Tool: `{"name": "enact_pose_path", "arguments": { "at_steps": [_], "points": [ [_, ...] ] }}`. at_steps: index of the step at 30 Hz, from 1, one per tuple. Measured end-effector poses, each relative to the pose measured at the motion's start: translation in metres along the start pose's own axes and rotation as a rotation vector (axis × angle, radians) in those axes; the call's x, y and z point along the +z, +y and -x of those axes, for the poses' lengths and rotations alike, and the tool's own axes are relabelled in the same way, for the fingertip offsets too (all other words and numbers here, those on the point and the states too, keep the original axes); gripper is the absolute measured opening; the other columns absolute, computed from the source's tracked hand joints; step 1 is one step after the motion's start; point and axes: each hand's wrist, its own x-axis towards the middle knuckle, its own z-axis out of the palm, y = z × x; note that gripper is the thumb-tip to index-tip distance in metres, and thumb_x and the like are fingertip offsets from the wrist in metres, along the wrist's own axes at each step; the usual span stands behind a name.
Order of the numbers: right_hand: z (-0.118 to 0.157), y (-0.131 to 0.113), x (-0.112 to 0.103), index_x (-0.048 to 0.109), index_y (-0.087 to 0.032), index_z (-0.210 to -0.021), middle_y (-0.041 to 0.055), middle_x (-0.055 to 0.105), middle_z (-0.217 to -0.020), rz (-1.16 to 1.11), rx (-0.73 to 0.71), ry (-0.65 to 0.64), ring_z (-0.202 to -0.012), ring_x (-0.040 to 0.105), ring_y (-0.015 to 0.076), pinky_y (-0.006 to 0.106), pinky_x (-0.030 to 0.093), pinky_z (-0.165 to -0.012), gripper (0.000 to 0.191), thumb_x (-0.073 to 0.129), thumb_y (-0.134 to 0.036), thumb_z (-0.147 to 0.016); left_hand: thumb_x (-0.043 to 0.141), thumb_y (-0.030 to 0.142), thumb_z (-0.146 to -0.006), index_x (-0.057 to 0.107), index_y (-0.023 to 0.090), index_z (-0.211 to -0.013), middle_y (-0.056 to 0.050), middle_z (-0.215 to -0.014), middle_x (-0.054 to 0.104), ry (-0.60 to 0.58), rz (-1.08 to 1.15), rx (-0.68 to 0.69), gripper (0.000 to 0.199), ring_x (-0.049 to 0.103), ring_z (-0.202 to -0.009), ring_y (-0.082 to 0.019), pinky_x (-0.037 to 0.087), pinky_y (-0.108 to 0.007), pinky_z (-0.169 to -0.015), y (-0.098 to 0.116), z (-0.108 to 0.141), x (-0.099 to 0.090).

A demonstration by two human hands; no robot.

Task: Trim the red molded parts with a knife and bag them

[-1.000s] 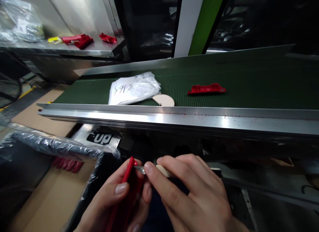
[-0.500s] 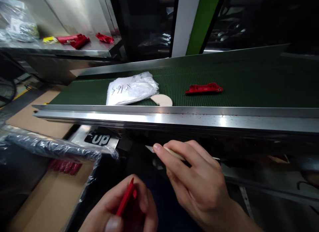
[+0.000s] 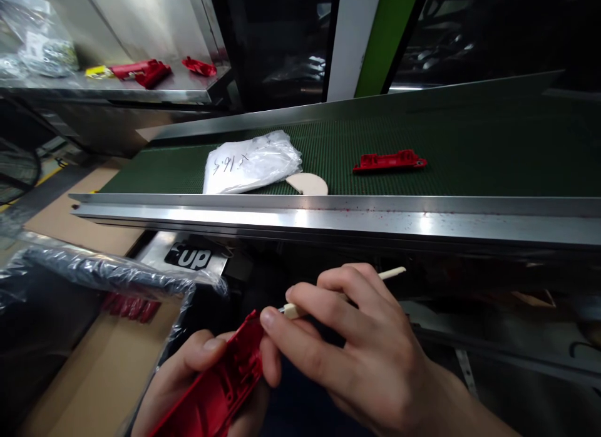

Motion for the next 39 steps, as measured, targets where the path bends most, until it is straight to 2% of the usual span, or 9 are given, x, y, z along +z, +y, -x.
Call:
{"name": "enact_pose_path", "arguments": {
  "at_steps": [2, 8, 13, 18, 22, 26, 29, 33, 39],
  "points": [
    [0.001, 0.000, 0.002, 0.066, -0.022, -0.112, 0.0052, 0.066, -0.105, 0.017, 0.003, 0.029, -0.098, 0.057, 0.0190, 0.037, 0.047, -0.081, 0.030, 0.048, -0.006, -0.094, 0.050, 0.036, -0.088, 0.071, 0.005, -0.088, -0.010, -0.074, 0.067, -0.071, -0.018, -0.037, 0.037, 0.062, -0.061, -0.016, 0.047, -0.021, -0.053, 0.000, -0.003, 0.003],
    [0.007, 0.006, 0.003, 0.064, -0.023, -0.117, 0.0052, 0.067, -0.106, 0.044, -0.041, 0.008, -0.101, 0.058, 0.0216, 0.042, 0.048, -0.085, 0.034, 0.053, -0.004, -0.091, 0.049, 0.044, -0.084, 0.072, 0.006, -0.088, -0.007, -0.060, 0.060, -0.150, -0.101, -0.146, 0.045, 0.048, -0.045, -0.011, 0.037, -0.018, -0.046, 0.007, -0.008, 0.006],
    [0.002, 0.014, -0.010, 0.063, -0.017, -0.117, 0.0082, 0.064, -0.106, 0.080, 0.107, 0.073, -0.095, 0.061, 0.0184, 0.034, 0.050, -0.076, 0.036, 0.056, 0.000, -0.086, 0.056, 0.031, -0.072, 0.074, 0.003, -0.094, -0.010, -0.073, 0.060, -0.107, -0.470, -0.319, 0.040, 0.052, -0.062, -0.010, 0.037, -0.014, -0.055, 0.008, -0.004, 0.007],
    [0.003, 0.008, -0.013, 0.061, -0.020, -0.123, 0.0073, 0.062, -0.112, 0.043, 0.185, 0.067, -0.100, 0.061, 0.0172, 0.030, 0.051, -0.078, 0.040, 0.055, -0.002, -0.087, 0.031, 0.039, -0.094, 0.066, 0.006, -0.114, -0.007, -0.055, 0.057, -0.233, -0.110, -0.160, 0.052, 0.047, -0.039, -0.012, 0.034, -0.017, -0.037, 0.012, -0.009, 0.002],
    [0.010, -0.006, -0.006, 0.059, -0.019, -0.125, 0.0069, 0.061, -0.116, -0.039, 0.209, 0.043, -0.103, 0.061, 0.0157, 0.028, 0.051, -0.083, 0.043, 0.054, 0.000, -0.087, 0.016, 0.040, -0.101, 0.061, 0.010, -0.123, -0.010, -0.067, 0.063, -0.287, -0.006, -0.196, 0.058, 0.055, -0.039, -0.014, 0.040, -0.019, -0.033, 0.024, -0.017, 0.005],
    [0.012, -0.026, 0.005, 0.063, -0.022, -0.118, 0.0050, 0.066, -0.107, -0.065, 0.139, 0.009, -0.095, 0.062, 0.0169, 0.029, 0.051, -0.073, 0.036, 0.049, -0.005, -0.089, 0.025, 0.040, -0.102, 0.059, 0.011, -0.122, -0.008, -0.074, 0.062, -0.053, -0.085, 0.049, 0.048, 0.060, -0.050, -0.013, 0.046, -0.018, -0.046, 0.031, -0.024, 0.017],
    [0.011, -0.038, 0.013, 0.065, -0.023, -0.114, 0.0033, 0.069, -0.104, -0.012, 0.079, -0.042, -0.090, 0.063, 0.0182, 0.032, 0.050, -0.072, 0.031, 0.053, -0.008, -0.089, 0.032, 0.038, -0.101, 0.053, 0.014, -0.124, -0.004, -0.077, 0.058, 0.102, -0.131, 0.225, 0.040, 0.054, -0.052, -0.012, 0.045, -0.021, -0.050, 0.036, -0.030, 0.027],
    [0.012, -0.044, 0.021, 0.067, -0.022, -0.112, 0.0043, 0.070, -0.105, 0.032, 0.006, -0.113, -0.087, 0.063, 0.0171, 0.031, 0.050, -0.072, 0.030, 0.052, -0.009, -0.090, 0.032, 0.040, -0.100, 0.050, 0.015, -0.124, -0.003, -0.077, 0.053, 0.118, -0.176, 0.332, 0.038, 0.050, -0.053, -0.012, 0.040, -0.021, -0.048, 0.043, -0.036, 0.035],
    [0.011, -0.041, 0.023, 0.066, -0.021, -0.119, 0.0057, 0.069, -0.106, 0.050, 0.000, -0.161, -0.084, 0.062, 0.0170, 0.031, 0.049, -0.070, 0.031, 0.052, -0.013, -0.092, 0.032, 0.040, -0.100, 0.051, 0.018, -0.123, -0.003, -0.077, 0.053, 0.133, -0.231, 0.380, 0.037, 0.050, -0.054, -0.012, 0.040, -0.022, -0.050, 0.043, -0.035, 0.040]
  ]
}}
